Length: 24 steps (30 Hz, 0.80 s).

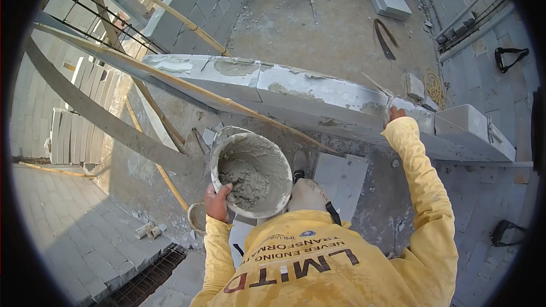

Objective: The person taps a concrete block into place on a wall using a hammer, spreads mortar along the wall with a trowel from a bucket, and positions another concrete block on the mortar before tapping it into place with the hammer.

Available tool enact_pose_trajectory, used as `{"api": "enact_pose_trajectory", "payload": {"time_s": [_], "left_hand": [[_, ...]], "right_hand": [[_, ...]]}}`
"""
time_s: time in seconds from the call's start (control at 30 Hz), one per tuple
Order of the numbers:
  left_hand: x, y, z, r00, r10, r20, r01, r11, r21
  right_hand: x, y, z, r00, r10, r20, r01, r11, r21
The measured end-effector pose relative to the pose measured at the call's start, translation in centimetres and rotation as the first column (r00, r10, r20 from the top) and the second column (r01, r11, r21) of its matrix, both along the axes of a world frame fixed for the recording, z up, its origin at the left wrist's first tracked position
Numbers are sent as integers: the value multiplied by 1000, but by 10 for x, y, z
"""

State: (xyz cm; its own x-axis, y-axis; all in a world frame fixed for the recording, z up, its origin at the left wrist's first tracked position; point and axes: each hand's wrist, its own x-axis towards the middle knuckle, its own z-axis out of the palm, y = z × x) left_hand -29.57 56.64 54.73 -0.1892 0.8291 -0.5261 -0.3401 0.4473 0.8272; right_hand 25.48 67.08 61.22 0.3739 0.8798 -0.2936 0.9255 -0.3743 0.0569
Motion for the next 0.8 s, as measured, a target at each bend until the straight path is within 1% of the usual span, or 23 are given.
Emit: {"api": "enact_pose_trajectory", "payload": {"time_s": [0.03,0.07,0.1,0.13,0.17,0.2,0.23,0.27,0.3,0.33,0.37,0.4,0.47,0.5,0.53,0.63,0.67,0.73,0.77,0.8], "left_hand": [[6,2,7,1000,-2,1,2,1000,24],[14,6,21,1000,-17,25,17,1000,15],[11,4,10,997,-38,-61,39,999,10],[17,7,17,995,-44,-95,45,999,18],[25,13,24,991,-58,-124,62,998,30],[29,15,26,985,-84,-154,89,996,27],[33,15,27,977,-112,-180,118,993,21],[36,14,29,969,-142,-204,147,989,9],[39,14,32,959,-169,-226,176,984,12],[42,16,35,949,-195,-248,206,978,18],[45,18,36,938,-219,-269,234,972,24],[48,20,34,944,-222,-245,240,970,44],[58,27,45,892,-277,-358,307,951,28],[61,32,49,861,-301,-410,338,941,19],[60,34,40,853,-313,-418,352,936,17],[69,47,44,891,-233,-390,287,954,86],[67,50,43,884,-251,-395,291,956,44],[71,52,47,875,-261,-407,301,953,35],[73,53,49,869,-269,-416,310,950,32],[74,52,44,886,-266,-381,306,951,49]], "right_hand": [[-4,-13,-9,996,-1,-88,8,997,75],[-24,-28,-5,969,55,-239,-33,995,95],[-48,-43,13,919,102,-381,-58,990,126],[-71,-56,29,848,142,-511,-65,984,165],[-95,-64,38,766,33,-642,-37,999,7],[-110,-74,30,738,87,-670,-136,991,-21],[-135,-73,36,733,-18,-680,-182,958,-222],[-153,-72,25,749,16,-663,-310,892,-329],[-174,-74,10,774,39,-633,-355,854,-382],[-200,-64,9,816,43,-576,-390,777,-495],[-215,-65,-29,825,105,-555,-438,739,-512],[-232,-74,-66,852,229,-470,-450,779,-437],[-265,-71,-91,860,322,-395,-485,757,-437],[-278,-69,-90,841,369,-396,-530,710,-464],[-286,-68,-88,813,422,-401,-579,649,-493],[-289,-57,-53,689,558,-462,-715,422,-557],[-285,-51,-39,637,592,-494,-752,334,-569],[-279,-42,-17,563,601,-567,-795,205,-571],[-276,-37,-7,535,588,-607,-814,166,-557],[-273,-33,0,509,571,-643,-830,131,-542]]}}
